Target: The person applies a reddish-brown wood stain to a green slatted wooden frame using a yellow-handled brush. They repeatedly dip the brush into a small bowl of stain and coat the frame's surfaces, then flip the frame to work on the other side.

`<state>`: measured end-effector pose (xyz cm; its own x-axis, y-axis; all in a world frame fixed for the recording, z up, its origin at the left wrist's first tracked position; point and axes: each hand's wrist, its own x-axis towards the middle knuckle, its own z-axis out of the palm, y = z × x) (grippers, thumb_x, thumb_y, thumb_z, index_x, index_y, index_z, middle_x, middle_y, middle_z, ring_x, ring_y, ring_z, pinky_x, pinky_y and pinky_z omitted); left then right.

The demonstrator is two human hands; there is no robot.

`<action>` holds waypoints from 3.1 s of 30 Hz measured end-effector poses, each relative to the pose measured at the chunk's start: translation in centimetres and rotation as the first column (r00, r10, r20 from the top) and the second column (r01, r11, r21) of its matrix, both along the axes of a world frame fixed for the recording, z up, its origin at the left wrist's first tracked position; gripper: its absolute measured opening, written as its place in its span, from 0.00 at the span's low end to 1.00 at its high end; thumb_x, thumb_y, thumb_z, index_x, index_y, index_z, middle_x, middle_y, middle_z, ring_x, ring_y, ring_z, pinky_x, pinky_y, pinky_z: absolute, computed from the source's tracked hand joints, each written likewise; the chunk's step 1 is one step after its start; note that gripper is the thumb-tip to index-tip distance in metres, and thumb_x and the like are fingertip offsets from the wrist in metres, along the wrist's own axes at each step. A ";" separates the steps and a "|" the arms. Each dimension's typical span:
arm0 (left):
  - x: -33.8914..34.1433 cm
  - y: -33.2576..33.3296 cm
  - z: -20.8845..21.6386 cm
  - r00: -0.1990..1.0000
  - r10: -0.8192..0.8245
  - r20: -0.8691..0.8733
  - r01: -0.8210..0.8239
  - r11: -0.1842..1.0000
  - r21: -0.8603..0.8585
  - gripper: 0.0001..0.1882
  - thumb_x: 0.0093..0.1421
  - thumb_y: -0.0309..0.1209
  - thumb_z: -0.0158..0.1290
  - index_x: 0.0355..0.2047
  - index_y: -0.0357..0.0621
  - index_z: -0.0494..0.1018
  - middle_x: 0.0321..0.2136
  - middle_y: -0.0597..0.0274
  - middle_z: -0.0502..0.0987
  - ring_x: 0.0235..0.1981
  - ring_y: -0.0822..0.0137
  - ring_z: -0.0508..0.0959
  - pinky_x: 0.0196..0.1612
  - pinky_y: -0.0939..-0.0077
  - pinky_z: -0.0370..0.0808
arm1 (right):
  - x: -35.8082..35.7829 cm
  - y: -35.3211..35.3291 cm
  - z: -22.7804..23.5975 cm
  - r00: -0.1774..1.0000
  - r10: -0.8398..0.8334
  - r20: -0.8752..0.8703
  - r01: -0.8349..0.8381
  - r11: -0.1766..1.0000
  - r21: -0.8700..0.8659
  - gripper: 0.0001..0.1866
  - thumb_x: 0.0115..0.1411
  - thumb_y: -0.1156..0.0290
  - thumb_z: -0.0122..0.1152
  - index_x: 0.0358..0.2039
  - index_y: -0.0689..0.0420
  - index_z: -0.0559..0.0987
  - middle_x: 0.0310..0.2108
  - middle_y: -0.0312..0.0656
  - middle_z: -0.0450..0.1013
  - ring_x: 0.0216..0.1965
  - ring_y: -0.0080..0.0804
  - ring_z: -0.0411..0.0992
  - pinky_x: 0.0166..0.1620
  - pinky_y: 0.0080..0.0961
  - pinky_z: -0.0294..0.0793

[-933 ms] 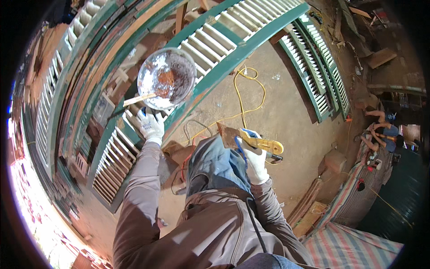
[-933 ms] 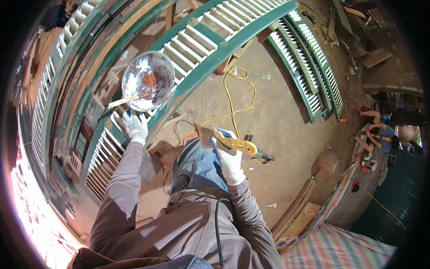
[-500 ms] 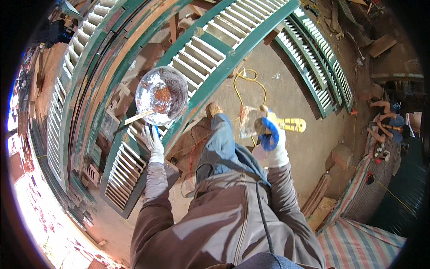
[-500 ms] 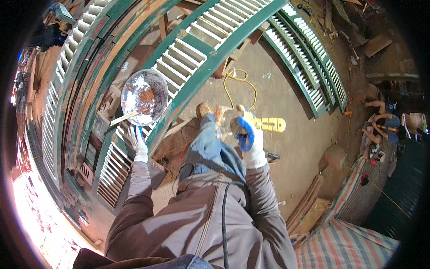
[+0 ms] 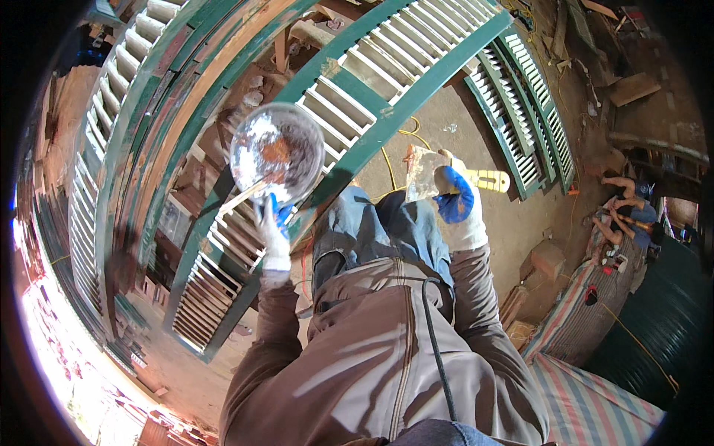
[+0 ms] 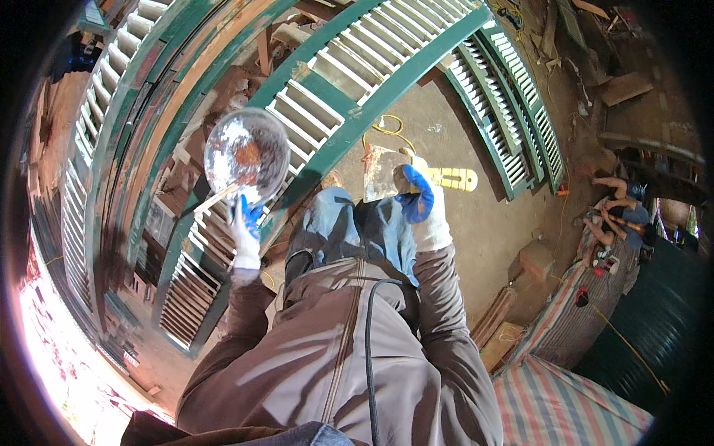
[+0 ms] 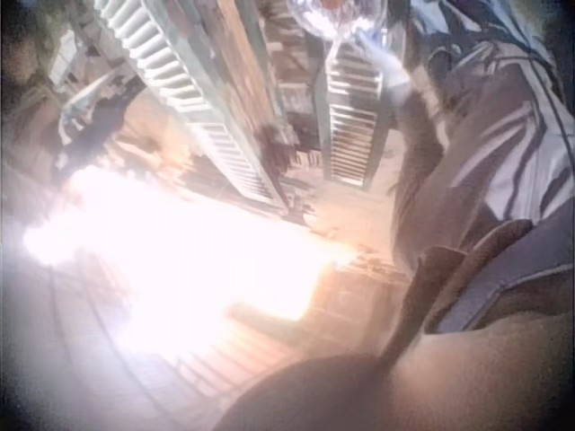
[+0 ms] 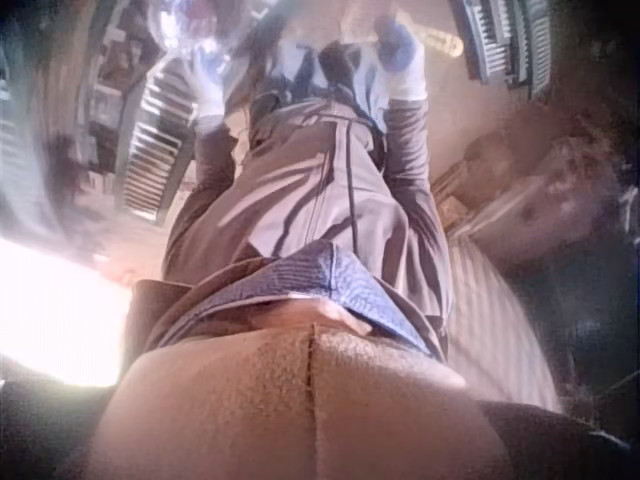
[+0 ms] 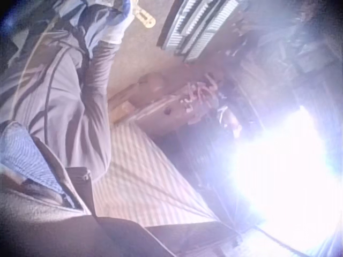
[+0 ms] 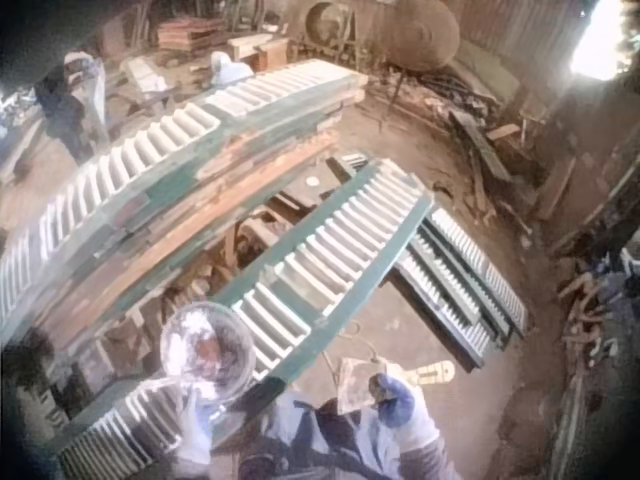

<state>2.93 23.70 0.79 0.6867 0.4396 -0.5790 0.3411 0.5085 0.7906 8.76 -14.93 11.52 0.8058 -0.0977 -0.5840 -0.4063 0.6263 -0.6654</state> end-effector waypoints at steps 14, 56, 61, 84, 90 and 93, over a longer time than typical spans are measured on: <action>21.9 -26.0 14.4 0.334 -0.925 0.181 0.886 0.374 0.274 0.27 0.64 0.45 0.59 0.54 0.34 0.75 0.38 0.64 0.78 0.33 0.79 0.74 0.34 0.84 0.70 | 14.9 -8.9 5.2 0.442 0.884 -0.154 -0.732 0.256 -0.632 0.25 0.57 0.66 0.72 0.53 0.61 0.78 0.45 0.38 0.80 0.46 0.26 0.75 0.53 0.25 0.74; 33.9 -26.1 -0.6 0.940 -0.341 -0.002 0.303 0.838 -0.454 0.13 0.67 0.39 0.45 0.36 0.44 0.74 0.37 0.52 0.81 0.40 0.48 0.81 0.55 0.41 0.75 | -0.8 -5.2 -4.9 0.997 -0.062 0.054 0.018 0.806 0.592 0.27 0.69 0.67 0.53 0.68 0.50 0.65 0.29 0.35 0.70 0.24 0.21 0.61 0.26 0.19 0.63; 37.4 -19.4 -6.6 0.995 -0.099 -0.012 0.082 0.885 -0.459 0.14 0.67 0.40 0.42 0.39 0.47 0.73 0.37 0.57 0.80 0.38 0.53 0.81 0.53 0.49 0.76 | 2.5 -2.0 -9.3 0.991 -0.130 -0.036 0.124 0.769 0.628 0.26 0.69 0.67 0.53 0.67 0.46 0.66 0.29 0.34 0.68 0.25 0.22 0.62 0.27 0.20 0.64; 34.6 -17.1 -8.2 0.948 -0.313 -0.059 0.284 0.915 -0.286 0.19 0.72 0.40 0.42 0.48 0.43 0.77 0.48 0.56 0.81 0.49 0.49 0.80 0.60 0.51 0.73 | 4.7 5.3 -14.4 0.881 0.381 -0.280 -0.368 0.180 -0.912 0.37 0.60 0.62 0.57 0.70 0.41 0.61 0.36 0.45 0.78 0.37 0.45 0.79 0.40 0.43 0.76; 35.4 -15.8 -9.4 0.962 -0.265 -0.065 0.232 0.921 -0.313 0.21 0.72 0.44 0.41 0.47 0.41 0.76 0.46 0.54 0.81 0.46 0.52 0.81 0.59 0.50 0.74 | 5.4 3.6 -13.4 0.939 0.302 -0.166 -0.242 0.234 -0.942 0.36 0.60 0.65 0.56 0.70 0.42 0.62 0.38 0.44 0.78 0.37 0.45 0.79 0.40 0.44 0.77; 35.3 -17.4 -8.2 0.957 -0.282 -0.070 0.252 0.926 -0.282 0.19 0.72 0.38 0.41 0.46 0.37 0.76 0.45 0.51 0.81 0.48 0.45 0.80 0.59 0.45 0.73 | 6.6 4.0 -13.8 0.927 0.312 -0.208 -0.253 0.110 -0.961 0.31 0.62 0.67 0.54 0.68 0.45 0.66 0.38 0.47 0.78 0.36 0.46 0.79 0.39 0.42 0.77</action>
